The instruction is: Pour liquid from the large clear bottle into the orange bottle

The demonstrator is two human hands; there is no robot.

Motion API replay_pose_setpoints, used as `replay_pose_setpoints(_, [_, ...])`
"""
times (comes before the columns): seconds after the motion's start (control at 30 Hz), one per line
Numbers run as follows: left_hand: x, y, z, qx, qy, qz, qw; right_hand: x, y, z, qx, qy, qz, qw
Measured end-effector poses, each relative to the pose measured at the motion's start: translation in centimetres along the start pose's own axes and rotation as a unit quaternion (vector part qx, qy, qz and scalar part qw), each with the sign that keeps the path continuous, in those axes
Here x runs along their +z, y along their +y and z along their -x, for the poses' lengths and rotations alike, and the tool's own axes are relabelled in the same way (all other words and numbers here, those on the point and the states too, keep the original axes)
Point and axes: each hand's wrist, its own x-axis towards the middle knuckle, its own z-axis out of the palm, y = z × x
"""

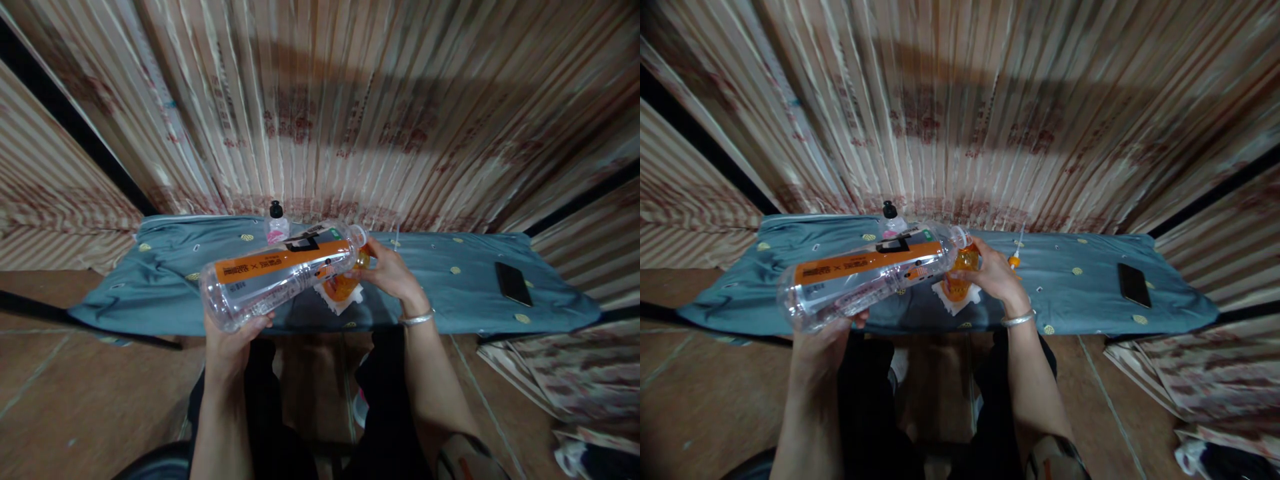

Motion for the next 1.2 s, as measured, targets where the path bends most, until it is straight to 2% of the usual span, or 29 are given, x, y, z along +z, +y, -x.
replay_pose_setpoints(0.37, [0.4,0.6,0.22,-0.025,-0.009,-0.004,1.0,0.11,0.41,0.09,0.01,0.002,-0.001,1.0])
replay_pose_setpoints(1.2, [0.31,0.35,0.1,-0.012,-0.014,-0.008,1.0,0.06,0.03,0.17,0.006,0.012,0.007,1.0])
